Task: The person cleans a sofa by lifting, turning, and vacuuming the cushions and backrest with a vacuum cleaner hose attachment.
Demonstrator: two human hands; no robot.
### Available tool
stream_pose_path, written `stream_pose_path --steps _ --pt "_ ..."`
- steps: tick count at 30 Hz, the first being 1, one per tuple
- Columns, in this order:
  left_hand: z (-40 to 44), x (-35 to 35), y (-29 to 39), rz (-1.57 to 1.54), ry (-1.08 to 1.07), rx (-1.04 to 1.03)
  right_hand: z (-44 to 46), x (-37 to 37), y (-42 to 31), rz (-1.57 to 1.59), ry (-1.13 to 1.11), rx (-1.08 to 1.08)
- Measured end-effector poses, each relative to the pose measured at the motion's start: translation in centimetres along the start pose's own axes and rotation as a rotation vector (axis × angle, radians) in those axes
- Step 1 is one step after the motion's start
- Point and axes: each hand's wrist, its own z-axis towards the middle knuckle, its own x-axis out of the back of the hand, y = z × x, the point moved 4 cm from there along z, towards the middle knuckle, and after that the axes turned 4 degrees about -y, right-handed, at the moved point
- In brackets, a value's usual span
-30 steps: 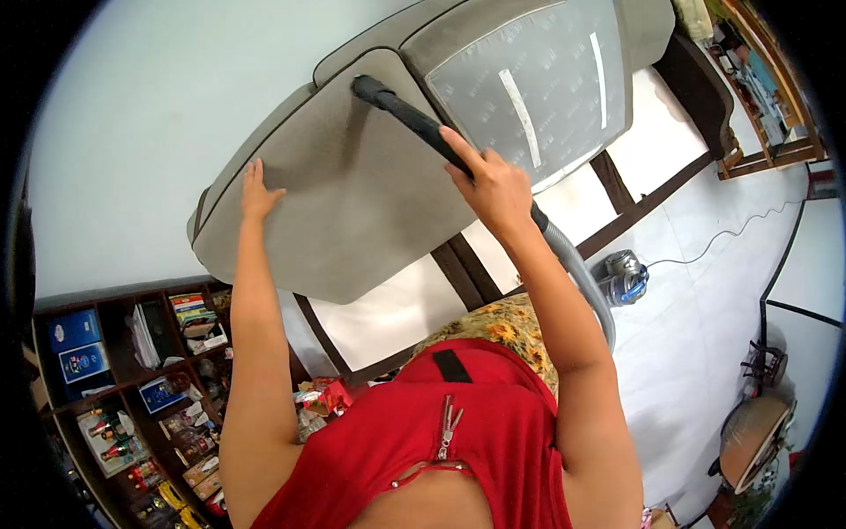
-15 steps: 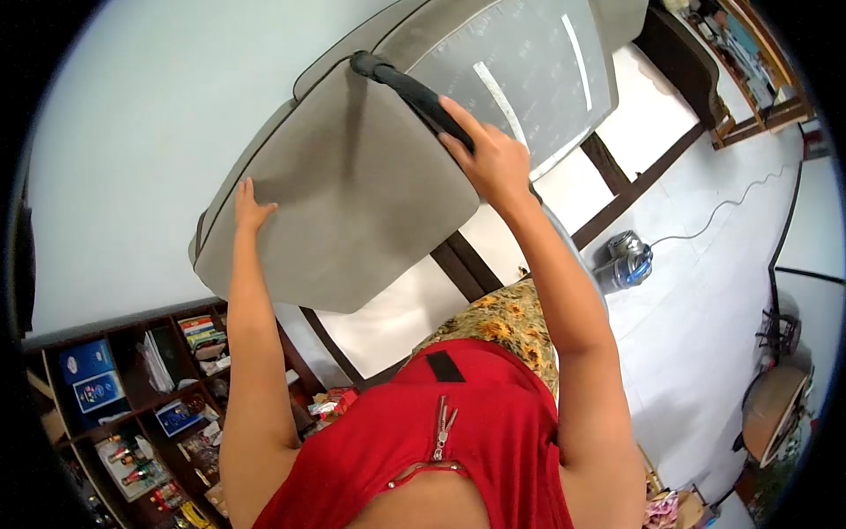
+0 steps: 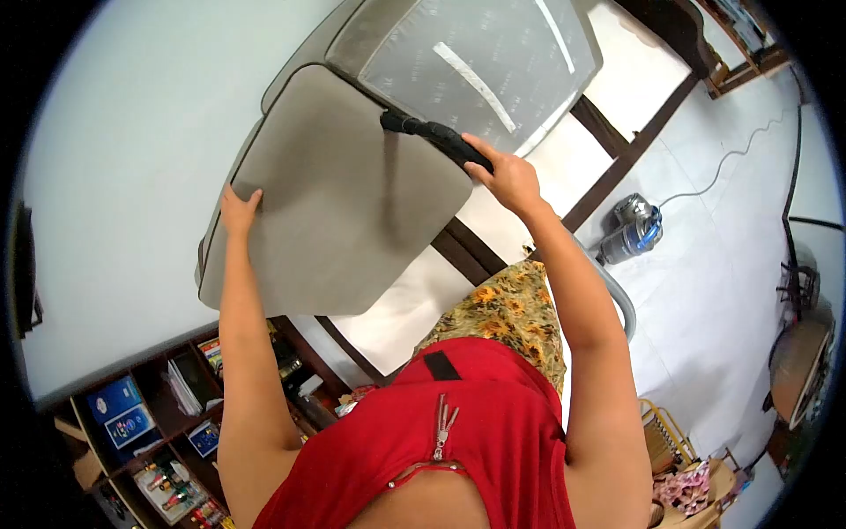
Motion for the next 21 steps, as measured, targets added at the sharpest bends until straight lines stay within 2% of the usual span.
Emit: stream_pose_path --steps 4,7,9,10,13,16,18,21 --pt "4.5 -0.8 6.4 -0.015 0.117 -0.314 -1.5 -1.1 2.6 -0.125 0.038 0.040" --pt "8.6 -1.7 11.1 -0.067 0.010 -0.381 -2.3 0.3 0.7 -0.077 0.125 0.091" --pt "10.9 -2.3 13.7 -0.191 -0.055 -0.341 -1.9 1.3 -1.4 -0.035 0.205 0.154" --pt "11.3 -2.4 15.0 -0.251 -0.090 -0.321 -1.4 1.9 -2.5 -0.043 0.159 0.150" --pt "10.8 -1.4 17.0 -0.108 -0.107 -0.175 0.4 0.6 -4.3 -0.179 0.134 0.206" --pt "8.9 -0.2 17.2 -0.063 -0.002 -0.285 -0.4 0.7 -2.0 -0.043 0.182 0.219" --pt "6.9 0.9 17.6 -0.003 0.085 -0.355 -1.6 0.5 0.3 -0.090 0.075 0.138" --pt "4.3 3.1 18.6 0.003 0.060 -0.396 -4.8 0.5 3.3 -0.192 0.006 0.073"
